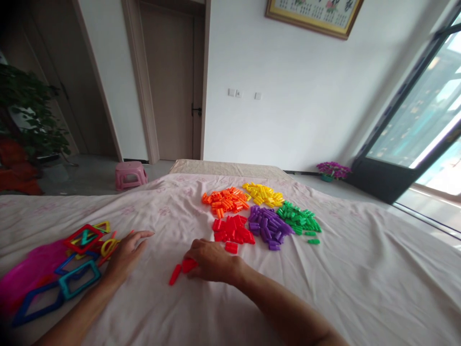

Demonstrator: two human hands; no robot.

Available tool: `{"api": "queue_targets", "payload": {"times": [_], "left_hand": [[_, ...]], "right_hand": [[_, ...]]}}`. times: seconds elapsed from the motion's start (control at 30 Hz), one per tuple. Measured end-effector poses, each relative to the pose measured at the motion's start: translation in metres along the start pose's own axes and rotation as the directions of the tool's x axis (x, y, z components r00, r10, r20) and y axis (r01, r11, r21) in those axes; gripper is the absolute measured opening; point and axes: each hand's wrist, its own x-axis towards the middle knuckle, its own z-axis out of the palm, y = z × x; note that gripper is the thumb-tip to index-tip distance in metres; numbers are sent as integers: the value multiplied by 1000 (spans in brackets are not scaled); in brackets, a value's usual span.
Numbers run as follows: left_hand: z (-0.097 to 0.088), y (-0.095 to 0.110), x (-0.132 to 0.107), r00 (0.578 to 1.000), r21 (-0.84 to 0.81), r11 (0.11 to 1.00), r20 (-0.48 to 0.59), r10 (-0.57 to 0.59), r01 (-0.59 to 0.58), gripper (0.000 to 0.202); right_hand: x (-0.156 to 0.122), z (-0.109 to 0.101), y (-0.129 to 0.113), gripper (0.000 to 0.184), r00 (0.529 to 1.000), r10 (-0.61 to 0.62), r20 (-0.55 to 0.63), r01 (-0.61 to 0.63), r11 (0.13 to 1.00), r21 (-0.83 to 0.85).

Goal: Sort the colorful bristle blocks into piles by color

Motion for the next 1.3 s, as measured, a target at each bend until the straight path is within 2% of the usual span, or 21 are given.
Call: {"api": "queue_targets", "payload": {"times": [0.13, 0.27, 0.37, 0.47, 0.53, 0.57, 0.6, 0.67, 0.73, 0.8, 0.9, 0.97, 1.07, 1.13, 1.23, 1.3], "left_hand": [[0, 0, 1, 1000, 5, 1000, 3, -11, 11, 40], [0, -1, 1, 1000, 5, 1000, 10, 2, -3, 39], [1, -1, 1, 1000, 11, 1000, 8, 1, -1, 37], [1, -1, 0, 1000, 19, 1000, 4, 2, -2, 36], [1, -1, 0, 1000, 24, 1000, 8, 6, -7, 36], [1, -1, 0, 1000, 25, 1000, 12, 7, -8, 37], [1, -2, 0, 1000, 26, 1000, 17, 7, -7, 37], [1, -2, 0, 1000, 28, 1000, 25, 4, -4, 37], [1, -2, 0, 1000, 29, 1000, 28, -1, 0, 37], [1, -3, 0, 1000, 31, 1000, 23, 1, -2, 37], [1, -4, 1, 1000, 28, 1000, 14, 12, -12, 37], [1, -5, 1, 1000, 28, 999, 8, 19, -19, 37], [2, -6, 1, 1000, 30, 999, 1, 31, -31, 35], [2, -5, 1, 999, 26, 999, 2, 33, -33, 36], [1, -4, 1, 1000, 21, 999, 9, 28, -29, 37], [1, -3, 1, 1000, 24, 999, 15, 23, -24, 36]], "right_hand": [[-1, 3, -3, 25, 999, 32, 1, -32, 999, -2], [-13, -18, 4, 18, 975, 185, -120, -190, 981, -33], [-27, -42, 18, 17, 913, 328, -243, -359, 929, -94], [-40, -63, 36, 23, 828, 441, -346, -519, 837, -173], [-45, -70, 44, 30, 781, 475, -405, -582, 789, -197], [-46, -71, 45, 30, 779, 468, -417, -579, 792, -193], [-45, -70, 43, 27, 795, 447, -410, -550, 817, -175], [-40, -61, 33, 22, 863, 360, -354, -418, 903, -101], [-31, -44, 15, 23, 932, 226, -284, -241, 971, -16], [-19, -23, -5, 28, 973, 72, -221, -69, 997, 18], [-4, 7, -28, 27, 982, -146, -118, 146, 989, -12], [3, 21, -35, 21, 976, -208, -70, 203, 977, -71], [5, 29, -34, 21, 982, -184, -50, 174, 972, -160], [2, 26, -29, 18, 989, -118, -93, 98, 977, -191], [-9, 10, -16, 15, 970, 60, -234, -110, 972, -209], [-16, -4, -4, 16, 917, 190, -350, -277, 935, -219]]}}
